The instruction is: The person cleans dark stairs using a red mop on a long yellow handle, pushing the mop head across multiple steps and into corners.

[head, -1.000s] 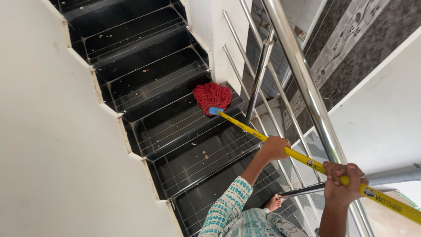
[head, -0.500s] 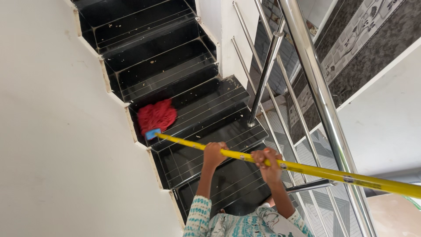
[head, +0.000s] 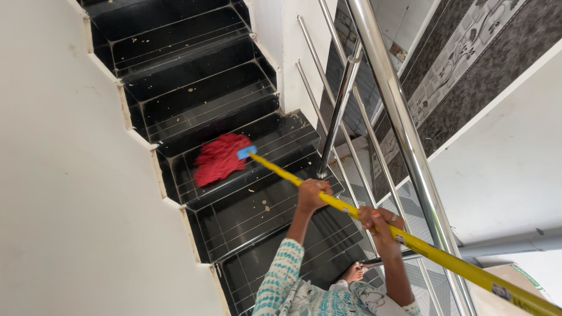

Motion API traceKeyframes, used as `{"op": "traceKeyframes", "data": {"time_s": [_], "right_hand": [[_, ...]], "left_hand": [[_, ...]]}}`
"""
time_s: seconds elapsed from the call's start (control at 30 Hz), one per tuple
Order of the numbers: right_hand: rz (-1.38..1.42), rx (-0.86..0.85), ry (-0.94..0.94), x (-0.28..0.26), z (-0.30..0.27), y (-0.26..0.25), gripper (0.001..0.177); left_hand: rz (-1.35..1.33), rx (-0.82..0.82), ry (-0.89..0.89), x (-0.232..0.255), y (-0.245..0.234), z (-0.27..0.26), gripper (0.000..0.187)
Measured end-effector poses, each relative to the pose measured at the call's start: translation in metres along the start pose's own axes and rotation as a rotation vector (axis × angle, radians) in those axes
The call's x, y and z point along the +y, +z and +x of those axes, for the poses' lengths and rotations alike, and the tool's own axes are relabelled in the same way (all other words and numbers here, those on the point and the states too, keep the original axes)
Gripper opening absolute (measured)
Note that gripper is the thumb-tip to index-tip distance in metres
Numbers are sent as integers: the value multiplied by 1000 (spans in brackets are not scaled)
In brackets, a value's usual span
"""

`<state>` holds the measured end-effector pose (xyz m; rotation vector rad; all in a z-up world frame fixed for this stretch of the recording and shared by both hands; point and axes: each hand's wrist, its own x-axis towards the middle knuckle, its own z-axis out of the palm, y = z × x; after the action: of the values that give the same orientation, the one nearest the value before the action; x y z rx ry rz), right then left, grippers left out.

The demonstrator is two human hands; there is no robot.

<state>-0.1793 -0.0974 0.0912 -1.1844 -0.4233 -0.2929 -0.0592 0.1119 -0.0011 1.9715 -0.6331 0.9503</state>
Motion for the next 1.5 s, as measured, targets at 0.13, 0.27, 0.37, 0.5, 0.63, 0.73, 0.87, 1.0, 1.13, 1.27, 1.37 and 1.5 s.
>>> {"op": "traceKeyframes", "data": {"time_s": [0.13, 0.27, 0.37, 0.5, 0.63, 0.73, 0.87, 1.0, 1.13, 1.27, 1.37, 1.5], "right_hand": [[-36, 246, -46, -5, -3, -48, 33], [-101, 439, -111, -15, -14, -69, 35], [-54, 503, -141, -22, -14, -70, 34], [70, 611, -129, -36, -18, -60, 24], [103, 583, -126, -43, -15, -59, 37], [187, 613, -81, -24, -16, -50, 36], [277, 699, 83, 32, -20, -8, 22], [344, 487, 143, 76, -21, 48, 34], [375, 386, 239, 86, -17, 92, 37], [380, 291, 300, 59, -16, 100, 32], [313, 151, 261, 34, -12, 86, 34], [199, 40, 187, 8, -4, 57, 35]], "left_hand": [[-114, -238, 23, -2, 80, 18, 14], [-127, -504, -27, 14, 138, 31, 14], [-135, -697, -61, 25, 144, 35, 24], [-109, -773, -142, 37, 130, 32, 23], [-32, -785, -195, 42, 106, 22, 24], [41, -860, -234, 28, 76, 12, 30], [107, -680, -298, -8, 9, -18, 27], [270, -648, -431, -36, -69, -43, 13], [357, -586, -459, -44, -131, -62, 14], [343, -462, -484, -25, -136, -66, 12], [274, -224, -338, -7, -123, -61, 20], [240, 58, -136, 14, -87, -41, 32]]}}
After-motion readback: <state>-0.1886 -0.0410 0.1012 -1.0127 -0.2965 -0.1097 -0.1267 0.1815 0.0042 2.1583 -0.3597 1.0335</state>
